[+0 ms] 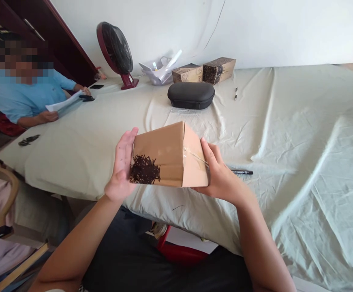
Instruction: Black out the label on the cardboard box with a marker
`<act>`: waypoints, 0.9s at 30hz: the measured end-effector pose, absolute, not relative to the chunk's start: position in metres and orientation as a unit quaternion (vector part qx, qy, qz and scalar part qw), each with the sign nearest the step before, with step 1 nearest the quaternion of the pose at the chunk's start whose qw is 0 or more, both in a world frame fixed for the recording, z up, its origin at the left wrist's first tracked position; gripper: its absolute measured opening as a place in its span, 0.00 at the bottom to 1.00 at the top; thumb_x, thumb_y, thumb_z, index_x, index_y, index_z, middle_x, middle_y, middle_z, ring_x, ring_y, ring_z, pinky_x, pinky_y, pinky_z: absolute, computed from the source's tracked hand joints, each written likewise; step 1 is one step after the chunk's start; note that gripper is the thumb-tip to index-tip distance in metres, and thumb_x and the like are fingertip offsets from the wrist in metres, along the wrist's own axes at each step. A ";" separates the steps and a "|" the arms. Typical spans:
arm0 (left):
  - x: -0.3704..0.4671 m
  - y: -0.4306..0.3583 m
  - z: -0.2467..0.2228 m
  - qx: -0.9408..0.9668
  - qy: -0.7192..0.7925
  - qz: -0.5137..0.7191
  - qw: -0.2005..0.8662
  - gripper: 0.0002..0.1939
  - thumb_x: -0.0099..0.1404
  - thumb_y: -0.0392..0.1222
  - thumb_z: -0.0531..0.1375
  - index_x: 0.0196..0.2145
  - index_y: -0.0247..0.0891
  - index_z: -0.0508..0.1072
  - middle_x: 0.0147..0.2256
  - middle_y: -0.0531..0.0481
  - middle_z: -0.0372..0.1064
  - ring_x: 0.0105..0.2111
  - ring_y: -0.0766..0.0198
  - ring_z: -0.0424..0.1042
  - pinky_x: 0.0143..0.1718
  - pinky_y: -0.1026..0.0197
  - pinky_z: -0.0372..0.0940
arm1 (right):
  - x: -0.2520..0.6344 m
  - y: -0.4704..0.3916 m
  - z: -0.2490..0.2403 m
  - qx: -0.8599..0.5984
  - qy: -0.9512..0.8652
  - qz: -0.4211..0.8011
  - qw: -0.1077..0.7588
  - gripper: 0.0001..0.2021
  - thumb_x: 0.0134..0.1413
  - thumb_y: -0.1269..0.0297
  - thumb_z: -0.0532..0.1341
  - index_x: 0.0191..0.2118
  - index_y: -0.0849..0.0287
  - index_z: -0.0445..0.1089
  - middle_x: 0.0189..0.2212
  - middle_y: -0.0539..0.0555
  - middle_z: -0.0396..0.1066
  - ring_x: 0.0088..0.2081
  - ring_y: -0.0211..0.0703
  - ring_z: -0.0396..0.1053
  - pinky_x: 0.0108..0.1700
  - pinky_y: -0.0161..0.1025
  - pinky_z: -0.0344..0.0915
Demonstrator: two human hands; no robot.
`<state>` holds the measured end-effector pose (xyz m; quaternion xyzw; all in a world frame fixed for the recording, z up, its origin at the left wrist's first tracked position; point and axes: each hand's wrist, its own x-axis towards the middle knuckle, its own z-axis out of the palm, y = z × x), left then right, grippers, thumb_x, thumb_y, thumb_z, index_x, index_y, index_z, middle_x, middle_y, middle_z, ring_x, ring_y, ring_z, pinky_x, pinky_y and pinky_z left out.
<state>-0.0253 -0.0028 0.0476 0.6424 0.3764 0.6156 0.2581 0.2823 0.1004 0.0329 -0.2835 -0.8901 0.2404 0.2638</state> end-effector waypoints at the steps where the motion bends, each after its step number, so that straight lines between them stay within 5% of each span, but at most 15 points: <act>1: -0.025 -0.004 0.048 0.626 0.370 0.622 0.290 0.45 0.70 0.66 0.64 0.78 0.62 0.54 0.82 0.55 0.42 0.83 0.41 0.34 0.83 0.37 0.40 | 0.281 0.100 0.031 -0.284 -0.889 0.244 0.265 0.71 0.54 0.52 0.77 0.83 0.42 0.19 0.76 0.67 0.47 0.76 0.77 0.57 0.67 0.71 0.72; 5: -0.028 -0.010 0.052 0.612 0.376 0.619 0.318 0.48 0.66 0.50 0.71 0.77 0.67 0.54 0.82 0.62 0.39 0.83 0.43 0.31 0.83 0.38 0.39 | 0.275 0.098 0.028 -0.274 -0.886 0.250 0.279 0.72 0.54 0.46 0.77 0.83 0.42 0.18 0.76 0.68 0.45 0.77 0.78 0.54 0.70 0.74 0.67; 11: -0.026 -0.014 0.060 0.641 0.388 0.597 0.286 0.51 0.68 0.47 0.70 0.77 0.75 0.49 0.83 0.68 0.33 0.83 0.42 0.31 0.83 0.34 0.39 | 0.266 0.094 0.034 -0.233 -0.884 0.246 0.322 0.69 0.57 0.37 0.73 0.83 0.44 0.18 0.74 0.68 0.49 0.75 0.76 0.55 0.72 0.73 0.64; 27: -0.030 -0.016 0.063 0.681 0.394 0.560 0.260 0.50 0.67 0.41 0.61 0.79 0.71 0.46 0.82 0.75 0.31 0.83 0.47 0.27 0.84 0.38 0.31 | 0.267 0.093 0.032 -0.244 -0.868 0.278 0.332 0.70 0.54 0.33 0.73 0.83 0.42 0.21 0.77 0.65 0.49 0.78 0.75 0.54 0.72 0.70 0.67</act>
